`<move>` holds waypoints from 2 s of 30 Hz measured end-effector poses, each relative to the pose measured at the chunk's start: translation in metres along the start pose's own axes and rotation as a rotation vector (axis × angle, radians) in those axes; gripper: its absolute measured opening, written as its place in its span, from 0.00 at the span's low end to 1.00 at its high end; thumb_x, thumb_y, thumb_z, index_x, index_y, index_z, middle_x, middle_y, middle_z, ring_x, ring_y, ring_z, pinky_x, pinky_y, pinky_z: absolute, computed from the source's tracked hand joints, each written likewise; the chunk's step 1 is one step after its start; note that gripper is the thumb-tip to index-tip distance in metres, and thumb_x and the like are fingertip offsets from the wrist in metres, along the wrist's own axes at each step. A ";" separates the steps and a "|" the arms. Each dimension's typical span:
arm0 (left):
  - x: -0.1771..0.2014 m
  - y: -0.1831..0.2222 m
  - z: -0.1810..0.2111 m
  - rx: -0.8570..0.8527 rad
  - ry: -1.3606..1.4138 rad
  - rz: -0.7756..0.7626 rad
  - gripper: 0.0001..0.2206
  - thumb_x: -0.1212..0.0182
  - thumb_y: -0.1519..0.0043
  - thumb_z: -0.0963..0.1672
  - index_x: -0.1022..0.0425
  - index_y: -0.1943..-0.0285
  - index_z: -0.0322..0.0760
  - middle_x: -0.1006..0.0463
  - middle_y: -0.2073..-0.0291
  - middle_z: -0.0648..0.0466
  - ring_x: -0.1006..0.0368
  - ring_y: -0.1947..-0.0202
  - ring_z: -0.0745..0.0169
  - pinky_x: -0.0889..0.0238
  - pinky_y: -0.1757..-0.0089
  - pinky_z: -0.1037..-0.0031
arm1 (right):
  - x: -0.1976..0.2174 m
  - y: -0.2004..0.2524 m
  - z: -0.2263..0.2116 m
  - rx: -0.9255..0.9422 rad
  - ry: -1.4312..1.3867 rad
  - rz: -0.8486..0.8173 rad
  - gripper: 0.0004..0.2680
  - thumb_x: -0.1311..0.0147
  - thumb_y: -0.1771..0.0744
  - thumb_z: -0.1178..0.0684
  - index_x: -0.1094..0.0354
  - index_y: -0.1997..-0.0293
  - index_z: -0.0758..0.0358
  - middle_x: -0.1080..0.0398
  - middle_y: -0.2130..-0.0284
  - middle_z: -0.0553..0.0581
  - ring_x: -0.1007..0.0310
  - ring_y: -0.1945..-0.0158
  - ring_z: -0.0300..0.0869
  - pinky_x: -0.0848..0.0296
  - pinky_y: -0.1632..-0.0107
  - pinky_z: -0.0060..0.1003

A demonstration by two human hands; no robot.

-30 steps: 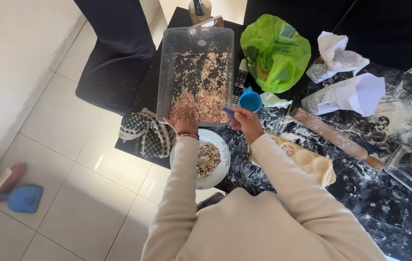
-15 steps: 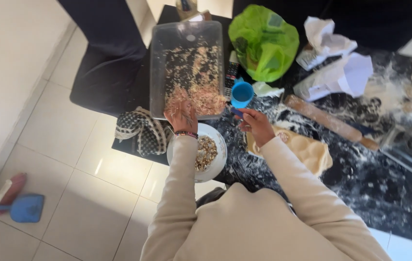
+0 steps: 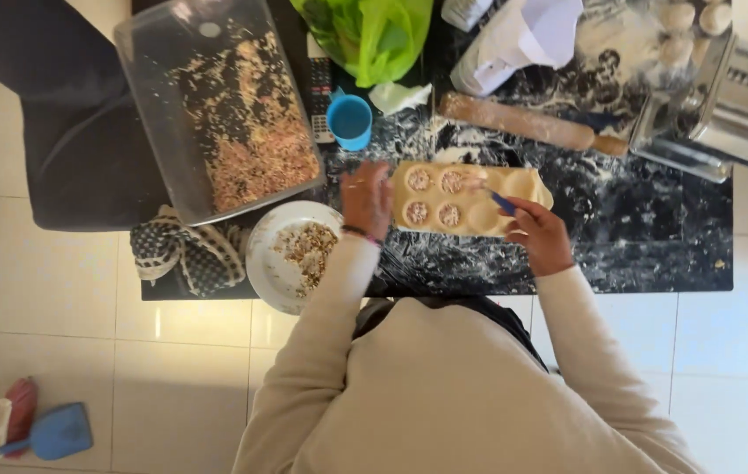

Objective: Filling a ravioli mold with meat and cheese filling.

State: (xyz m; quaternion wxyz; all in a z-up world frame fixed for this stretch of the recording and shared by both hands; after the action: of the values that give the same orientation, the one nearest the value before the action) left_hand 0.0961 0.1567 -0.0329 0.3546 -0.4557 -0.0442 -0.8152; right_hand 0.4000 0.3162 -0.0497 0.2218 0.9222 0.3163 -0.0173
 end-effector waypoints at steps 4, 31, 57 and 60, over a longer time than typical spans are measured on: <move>-0.043 0.018 0.047 -0.004 0.084 -0.240 0.17 0.57 0.28 0.49 0.34 0.32 0.46 0.26 0.35 0.47 0.38 0.28 0.46 0.60 0.30 0.43 | 0.033 0.019 0.030 -0.019 0.000 0.078 0.12 0.53 0.28 0.56 0.33 0.38 0.68 0.24 0.52 0.58 0.27 0.62 0.35 0.23 0.60 0.31; -0.221 0.060 0.124 -0.274 -0.156 -0.629 0.40 0.57 0.32 0.60 0.66 0.17 0.41 0.61 0.19 0.50 0.72 0.20 0.46 0.73 0.32 0.35 | 0.066 0.043 0.112 -0.107 0.166 0.327 0.10 0.50 0.29 0.59 0.28 0.42 0.68 0.28 0.66 0.51 0.31 0.70 0.32 0.27 0.65 0.29; -0.244 0.062 0.113 -0.234 -0.193 -0.595 0.37 0.55 0.30 0.57 0.67 0.18 0.43 0.66 0.19 0.53 0.75 0.20 0.50 0.71 0.32 0.32 | 0.055 0.068 0.064 0.109 0.469 0.550 0.08 0.34 0.34 0.58 0.24 0.52 0.68 0.21 0.67 0.55 0.26 0.65 0.31 0.26 0.60 0.26; -0.241 0.061 0.115 -0.233 -0.211 -0.629 0.38 0.57 0.30 0.58 0.68 0.17 0.43 0.67 0.18 0.52 0.75 0.19 0.50 0.72 0.31 0.34 | 0.054 0.068 0.053 0.153 0.425 0.554 0.08 0.36 0.33 0.59 0.25 0.52 0.69 0.20 0.64 0.54 0.23 0.64 0.31 0.24 0.59 0.26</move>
State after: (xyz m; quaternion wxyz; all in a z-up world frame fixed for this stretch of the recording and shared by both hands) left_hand 0.2953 0.2863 -0.1679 0.0255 -0.5389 -0.1257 -0.8325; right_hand 0.4893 0.2779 -0.0794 0.0777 0.9699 0.0908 0.2121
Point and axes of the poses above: each hand's wrist, its own y-axis away from the middle knuckle, its own x-axis out of the back of the hand, z = x × y, the point moved 9 cm from there along -y, towards the middle knuckle
